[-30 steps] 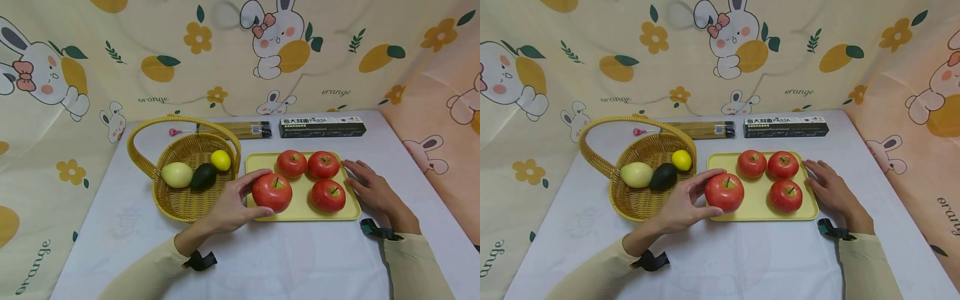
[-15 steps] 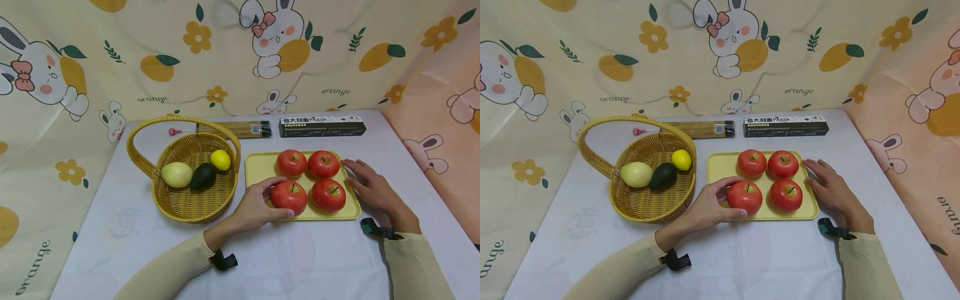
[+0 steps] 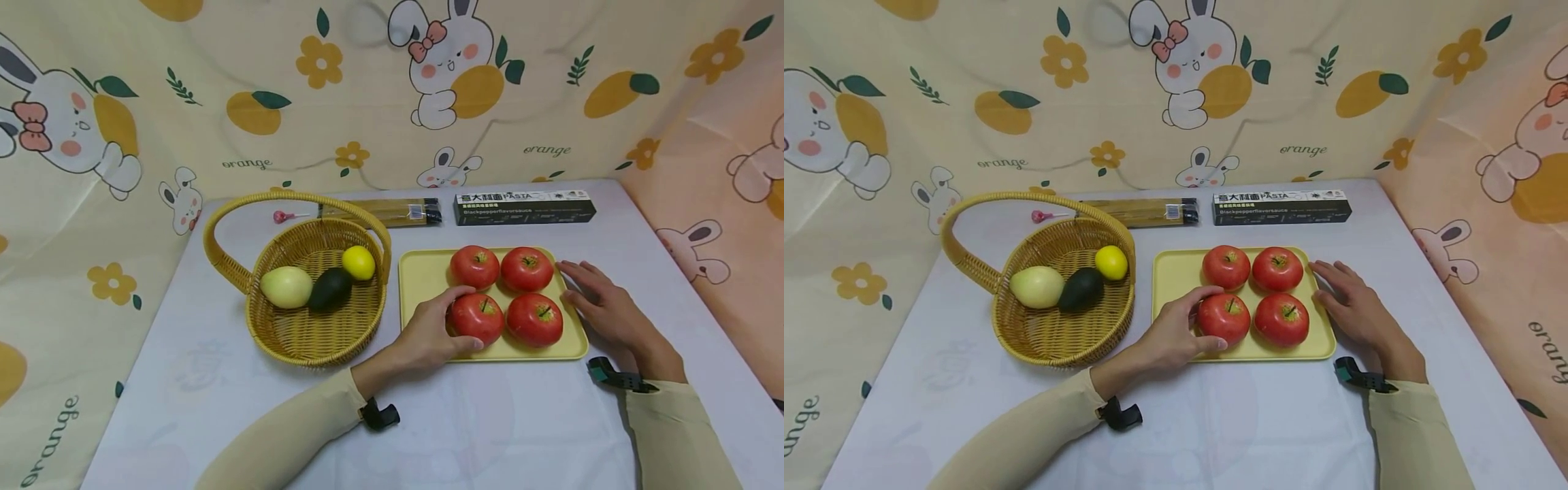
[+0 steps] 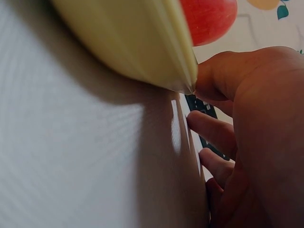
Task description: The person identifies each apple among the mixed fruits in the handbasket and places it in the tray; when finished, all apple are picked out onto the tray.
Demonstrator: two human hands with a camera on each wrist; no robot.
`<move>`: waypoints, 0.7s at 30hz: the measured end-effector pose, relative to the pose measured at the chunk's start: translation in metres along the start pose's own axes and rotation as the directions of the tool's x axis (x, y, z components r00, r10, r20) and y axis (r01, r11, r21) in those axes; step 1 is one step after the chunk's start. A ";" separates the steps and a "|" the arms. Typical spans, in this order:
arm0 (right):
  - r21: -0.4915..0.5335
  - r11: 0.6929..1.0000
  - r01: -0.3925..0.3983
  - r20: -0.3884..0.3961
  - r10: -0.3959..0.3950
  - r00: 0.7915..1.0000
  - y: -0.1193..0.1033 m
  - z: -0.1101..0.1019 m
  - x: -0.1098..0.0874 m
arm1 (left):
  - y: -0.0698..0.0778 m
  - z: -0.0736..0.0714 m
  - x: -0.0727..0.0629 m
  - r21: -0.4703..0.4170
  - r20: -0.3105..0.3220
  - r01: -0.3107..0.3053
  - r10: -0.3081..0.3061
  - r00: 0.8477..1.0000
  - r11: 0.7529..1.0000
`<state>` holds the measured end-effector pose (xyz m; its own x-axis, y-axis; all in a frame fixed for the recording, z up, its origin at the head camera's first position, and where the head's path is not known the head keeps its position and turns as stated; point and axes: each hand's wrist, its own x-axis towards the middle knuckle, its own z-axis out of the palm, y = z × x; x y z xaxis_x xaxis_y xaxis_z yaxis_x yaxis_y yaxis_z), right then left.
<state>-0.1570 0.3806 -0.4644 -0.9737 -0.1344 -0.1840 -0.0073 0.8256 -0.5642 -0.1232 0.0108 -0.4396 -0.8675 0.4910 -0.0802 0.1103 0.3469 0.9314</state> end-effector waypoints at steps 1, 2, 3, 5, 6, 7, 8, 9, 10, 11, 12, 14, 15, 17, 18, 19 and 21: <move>0.001 1.000 0.002 0.001 -0.002 1.000 0.000 0.000 0.000 | 0.001 0.000 0.000 0.013 0.002 -0.004 0.004 1.000 1.000; 0.001 1.000 0.003 0.001 -0.003 1.000 0.000 0.000 0.000 | 0.001 -0.001 0.000 0.026 0.002 -0.006 0.006 1.000 1.000; -0.001 1.000 0.004 0.000 -0.004 1.000 0.000 0.000 0.000 | 0.002 -0.001 0.000 0.036 0.002 -0.012 0.012 1.000 0.999; 0.000 1.000 0.003 0.000 -0.003 1.000 -0.001 0.000 0.000 | 0.002 0.000 0.001 0.058 -0.001 -0.021 0.021 1.000 0.998; 0.001 1.000 0.002 0.000 -0.002 1.000 -0.001 0.001 0.000 | 0.003 0.000 0.001 0.067 -0.002 -0.025 0.026 1.000 0.997; 0.001 1.000 0.000 0.001 0.000 1.000 -0.001 0.000 0.000 | 0.003 0.001 0.001 0.072 -0.005 -0.028 0.028 1.000 0.997; 0.000 1.000 -0.001 0.001 0.001 1.000 -0.001 0.001 0.000 | 0.003 0.001 0.002 0.077 -0.006 -0.029 0.030 1.000 0.997; -0.001 1.000 -0.002 0.001 0.002 1.000 -0.001 0.001 0.000 | 0.003 0.001 0.002 0.082 -0.008 -0.031 0.031 0.999 0.996; 0.001 1.000 -0.002 0.003 0.002 1.000 -0.001 0.001 0.000 | 0.002 0.001 0.001 0.086 -0.011 -0.031 0.032 0.999 0.996; 0.000 1.000 -0.002 0.003 0.002 1.000 -0.001 0.001 0.000 | 0.002 0.001 0.001 0.090 -0.014 -0.031 0.033 0.999 0.995; -0.002 1.000 -0.001 0.002 0.001 1.000 -0.001 0.001 0.000 | 0.001 0.001 0.001 0.096 -0.016 -0.034 0.035 0.999 0.995; -0.008 1.000 0.002 0.000 -0.002 1.000 -0.001 0.001 -0.001 | 0.000 0.002 0.001 0.114 -0.021 -0.042 0.045 0.999 0.993; -0.009 1.000 0.003 -0.002 -0.003 1.000 -0.001 0.001 -0.001 | -0.001 0.003 0.002 0.126 -0.026 -0.050 0.054 0.998 0.991; -0.010 1.000 0.006 -0.005 -0.006 1.000 -0.001 0.000 -0.001 | -0.001 0.004 0.003 0.153 -0.033 -0.065 0.071 0.997 0.986; -0.010 1.000 0.006 -0.005 -0.007 1.000 -0.001 0.000 -0.001 | -0.001 0.005 0.005 0.168 -0.036 -0.076 0.083 0.996 0.983; -0.009 1.000 0.007 -0.004 -0.007 1.000 -0.001 0.000 -0.001 | -0.001 0.006 0.006 0.192 -0.039 -0.083 0.092 0.995 0.978; -0.003 1.000 0.007 -0.005 -0.007 1.000 -0.001 0.001 -0.001 | -0.001 0.007 0.007 0.237 -0.044 -0.096 0.110 0.993 0.967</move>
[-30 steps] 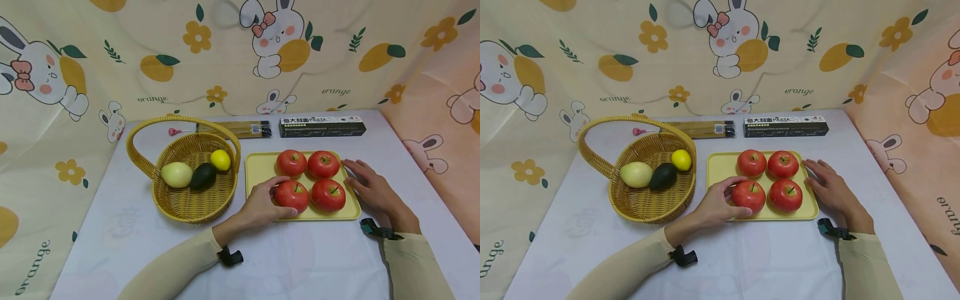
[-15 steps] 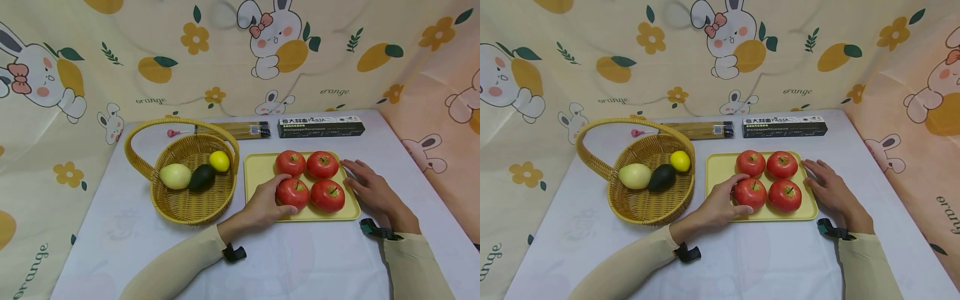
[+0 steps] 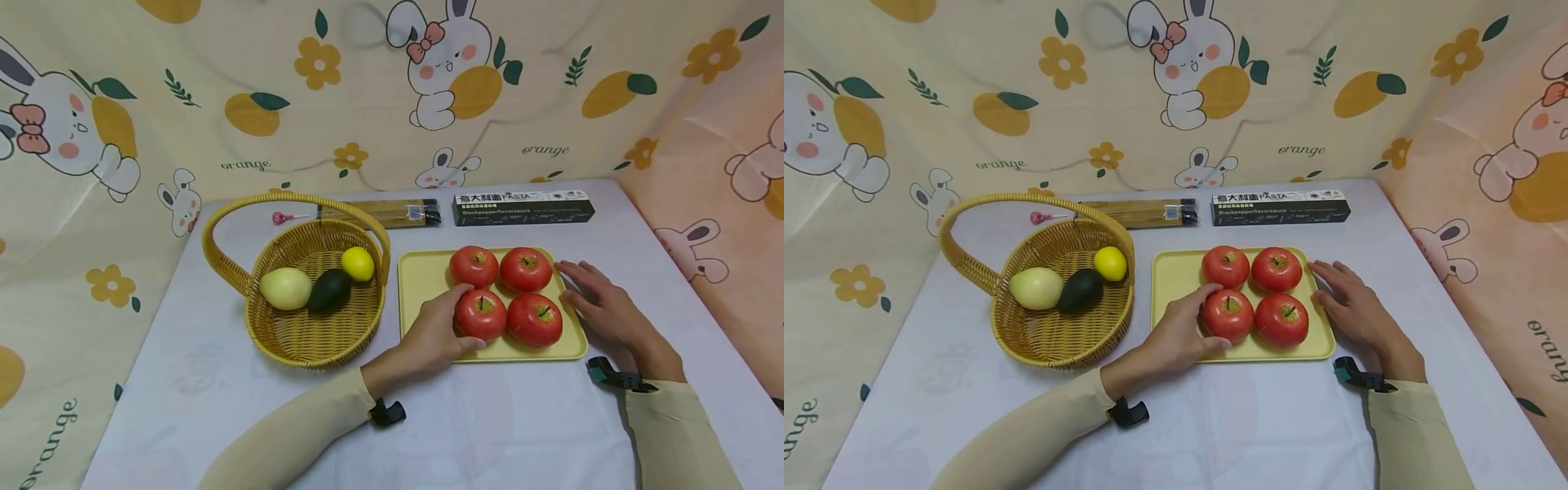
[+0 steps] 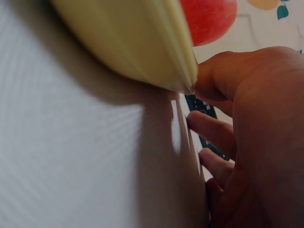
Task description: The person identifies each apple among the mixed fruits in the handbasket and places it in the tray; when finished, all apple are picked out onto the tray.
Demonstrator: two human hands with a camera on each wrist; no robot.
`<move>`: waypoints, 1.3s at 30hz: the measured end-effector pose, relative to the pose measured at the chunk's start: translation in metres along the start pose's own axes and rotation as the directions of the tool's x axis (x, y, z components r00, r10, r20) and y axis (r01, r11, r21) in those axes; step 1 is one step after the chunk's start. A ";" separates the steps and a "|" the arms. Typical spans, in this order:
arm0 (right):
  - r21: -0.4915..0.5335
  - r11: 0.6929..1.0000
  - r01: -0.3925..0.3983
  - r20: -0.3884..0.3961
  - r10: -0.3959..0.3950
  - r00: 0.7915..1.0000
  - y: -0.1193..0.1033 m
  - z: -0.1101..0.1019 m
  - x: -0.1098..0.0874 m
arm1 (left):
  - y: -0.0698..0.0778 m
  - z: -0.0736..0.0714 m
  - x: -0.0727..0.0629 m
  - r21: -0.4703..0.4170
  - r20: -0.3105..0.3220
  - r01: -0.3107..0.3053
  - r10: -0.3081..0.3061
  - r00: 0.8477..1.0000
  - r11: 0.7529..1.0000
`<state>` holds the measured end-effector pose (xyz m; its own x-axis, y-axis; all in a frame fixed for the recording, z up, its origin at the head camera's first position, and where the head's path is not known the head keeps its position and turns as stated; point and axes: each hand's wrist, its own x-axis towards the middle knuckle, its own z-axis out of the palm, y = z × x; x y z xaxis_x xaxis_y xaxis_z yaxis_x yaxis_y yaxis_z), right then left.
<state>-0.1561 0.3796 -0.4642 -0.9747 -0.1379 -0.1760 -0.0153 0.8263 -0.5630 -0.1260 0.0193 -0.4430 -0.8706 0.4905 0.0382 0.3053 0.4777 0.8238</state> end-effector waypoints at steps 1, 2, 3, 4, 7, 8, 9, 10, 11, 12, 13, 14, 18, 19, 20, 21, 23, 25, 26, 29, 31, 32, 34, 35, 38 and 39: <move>0.002 1.000 0.001 0.001 -0.001 1.000 0.000 0.000 0.000 | 0.000 0.000 0.000 0.023 -0.002 -0.006 0.006 1.000 1.000; 0.003 1.000 0.001 0.002 -0.001 1.000 0.000 0.001 0.001 | 0.001 -0.001 0.000 0.042 -0.005 -0.011 0.011 1.000 0.999; 0.005 1.000 0.000 0.003 0.000 1.000 -0.001 0.001 0.001 | 0.001 -0.002 -0.001 0.059 -0.005 -0.014 0.014 1.000 0.998; 0.006 1.000 0.000 0.004 0.000 1.000 -0.001 0.001 0.001 | 0.001 -0.003 -0.002 0.076 -0.004 -0.013 0.013 1.000 0.997; 0.003 1.000 0.005 0.005 -0.005 1.000 0.000 0.001 0.002 | 0.004 -0.009 -0.006 0.097 0.002 -0.005 0.004 1.000 0.995; 0.003 1.000 0.006 0.005 -0.006 1.000 0.000 0.001 0.002 | 0.004 -0.012 -0.008 0.103 0.001 -0.002 0.002 1.000 0.995; 0.003 1.000 0.007 0.006 -0.007 1.000 0.000 0.001 0.003 | 0.005 -0.014 -0.009 0.104 0.000 0.004 -0.004 1.000 0.995; 0.001 1.000 0.009 0.007 -0.009 1.000 0.000 0.001 0.003 | 0.006 -0.018 -0.012 0.105 -0.003 0.008 -0.007 1.000 0.994; -0.001 1.000 0.010 0.007 -0.010 1.000 0.000 0.001 0.003 | 0.007 -0.021 -0.014 0.100 -0.011 0.009 -0.008 1.000 0.995; -0.002 1.000 0.009 0.007 -0.009 1.000 0.000 0.000 0.004 | 0.008 -0.024 -0.016 0.093 -0.020 0.009 -0.007 1.000 0.996; -0.005 1.000 0.010 0.007 -0.010 1.000 0.000 0.000 0.004 | 0.009 -0.029 -0.019 0.083 -0.031 0.007 -0.004 1.000 0.997; -0.007 1.000 0.010 0.008 -0.010 1.000 0.000 0.000 0.004 | 0.011 -0.033 -0.023 0.072 -0.043 0.005 -0.002 0.999 0.997; -0.041 0.999 -0.006 0.005 0.006 1.000 -0.002 -0.003 0.002 | 0.017 -0.053 -0.042 0.013 -0.098 -0.017 0.018 0.995 1.000; -0.053 0.999 -0.009 -0.002 0.009 1.000 -0.003 -0.005 0.001 | 0.019 -0.059 -0.047 0.004 -0.112 -0.021 0.022 0.993 1.000; -0.064 0.998 -0.008 -0.010 0.008 1.000 -0.004 -0.007 0.000 | 0.019 -0.065 -0.053 -0.003 -0.130 -0.033 0.032 0.991 0.999; -0.079 0.997 -0.006 -0.026 0.004 1.000 -0.006 -0.009 -0.002 | 0.019 -0.072 -0.059 -0.003 -0.151 -0.044 0.043 0.988 0.999; -0.105 0.994 0.015 -0.075 -0.023 0.997 -0.010 -0.015 -0.007 | 0.019 -0.087 -0.071 0.009 -0.208 -0.083 0.084 0.974 0.996; -0.136 0.989 0.059 -0.139 -0.078 0.987 -0.016 -0.023 -0.011 | 0.018 -0.104 -0.083 0.051 -0.276 -0.114 0.124 0.953 0.992; -0.155 0.984 0.083 -0.172 -0.110 0.979 -0.019 -0.027 -0.014 | 0.018 -0.114 -0.089 0.070 -0.312 -0.133 0.148 0.938 0.989; -0.226 0.963 0.145 -0.273 -0.206 0.940 -0.028 -0.041 -0.020 | 0.018 -0.145 -0.105 0.124 -0.408 -0.162 0.199 0.891 0.979; -0.282 0.944 0.172 -0.319 -0.261 0.911 -0.034 -0.053 -0.023 | 0.020 -0.168 -0.115 0.157 -0.464 -0.166 0.221 0.858 0.974; -0.308 0.934 0.179 -0.336 -0.283 0.898 -0.037 -0.060 -0.025 | 0.021 -0.180 -0.119 0.179 -0.496 -0.166 0.234 0.836 0.970; -0.355 0.916 0.187 -0.365 -0.320 0.874 -0.044 -0.073 -0.026 | 0.027 -0.205 -0.127 0.241 -0.560 -0.147 0.262 0.786 0.959; -0.378 0.908 0.182 -0.371 -0.329 0.868 -0.048 -0.079 -0.027 | 0.029 -0.217 -0.131 0.281 -0.591 -0.119 0.269 0.760 0.952; -0.428 0.888 0.169 -0.416 -0.360 0.835 -0.061 -0.100 -0.029 | 0.032 -0.257 -0.137 0.412 -0.667 -0.043 0.334 0.665 0.910; -0.437 0.885 0.161 -0.434 -0.365 0.824 -0.065 -0.106 -0.029 | 0.031 -0.269 -0.138 0.457 -0.684 -0.010 0.359 0.636 0.889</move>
<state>-0.1501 0.3875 -0.3369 -0.8942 -0.1779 0.4108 -0.2681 0.9477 -0.1733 -0.1008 -0.2298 -0.2707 -0.7075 -0.0152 0.7065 0.4569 0.7529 0.4737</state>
